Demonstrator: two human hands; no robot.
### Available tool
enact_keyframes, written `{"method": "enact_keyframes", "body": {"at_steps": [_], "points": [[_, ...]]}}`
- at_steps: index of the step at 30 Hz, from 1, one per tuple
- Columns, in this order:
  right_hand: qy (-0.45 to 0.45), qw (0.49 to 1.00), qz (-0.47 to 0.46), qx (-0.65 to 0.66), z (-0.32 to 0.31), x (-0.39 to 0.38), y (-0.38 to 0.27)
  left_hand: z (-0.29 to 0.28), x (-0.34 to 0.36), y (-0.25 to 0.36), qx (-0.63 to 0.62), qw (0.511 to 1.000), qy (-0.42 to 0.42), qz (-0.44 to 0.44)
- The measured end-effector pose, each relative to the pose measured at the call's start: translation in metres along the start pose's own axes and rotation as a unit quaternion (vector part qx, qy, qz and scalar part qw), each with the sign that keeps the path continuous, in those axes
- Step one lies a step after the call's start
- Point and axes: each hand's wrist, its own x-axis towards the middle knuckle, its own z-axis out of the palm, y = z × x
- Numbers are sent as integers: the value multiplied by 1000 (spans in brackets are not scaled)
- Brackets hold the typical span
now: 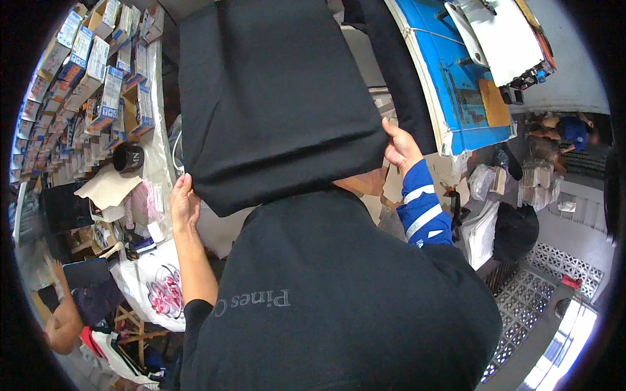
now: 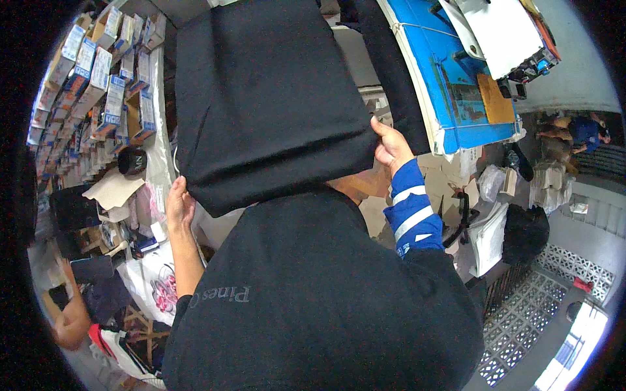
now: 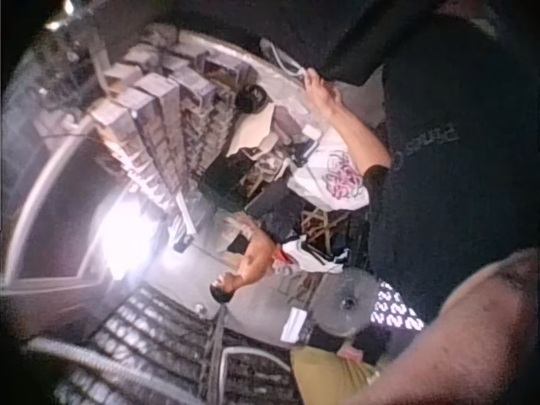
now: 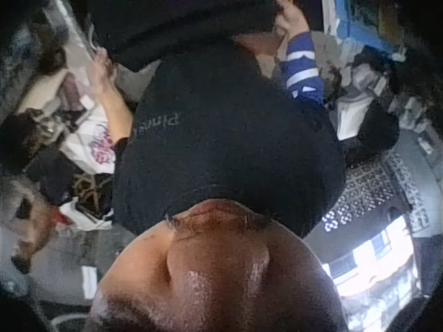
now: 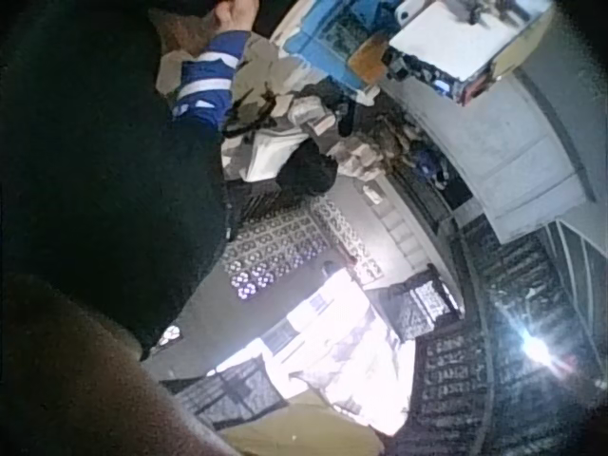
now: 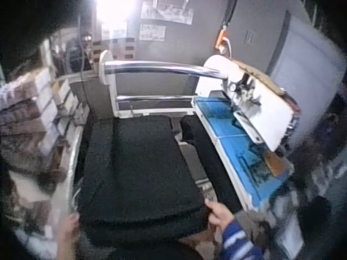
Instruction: The person places black t-shirts onto a heat press, aligns transfer sheets with printed designs, and operates the press to apply the graphics. The person then removes the finished shirts and stacks them on a nearby table.
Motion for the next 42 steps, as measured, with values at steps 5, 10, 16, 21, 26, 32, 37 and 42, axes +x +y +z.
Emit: {"method": "enact_keyframes", "body": {"at_steps": [5, 10, 16, 21, 26, 32, 37, 42], "points": [[20, 995, -70, -70, -26, 18, 7, -15, 2, -10, -17, 999, -21, 17], [21, 991, -68, -111, -14, 13, 3, -15, 4, -13, 13, 1000, -4, 17], [86, 982, -105, -131, -11, 14, 3, -17, 8, -18, 8, 999, 51, 15], [107, 964, -201, -140, 0, 17, 26, 2, 15, -45, 74, 982, 107, 140], [121, 956, -154, -220, -5, 19, 37, 4, 2, -57, 169, 965, 166, 108], [5, 985, -145, -92, -27, 8, 32, 0, -9, -59, 275, 916, 179, 231], [67, 968, -189, -148, -22, 9, 31, 11, -13, -63, 345, 873, 214, 272], [103, 942, -223, -228, -25, 20, 36, 2, -12, -66, 392, 845, 231, 280]]}}
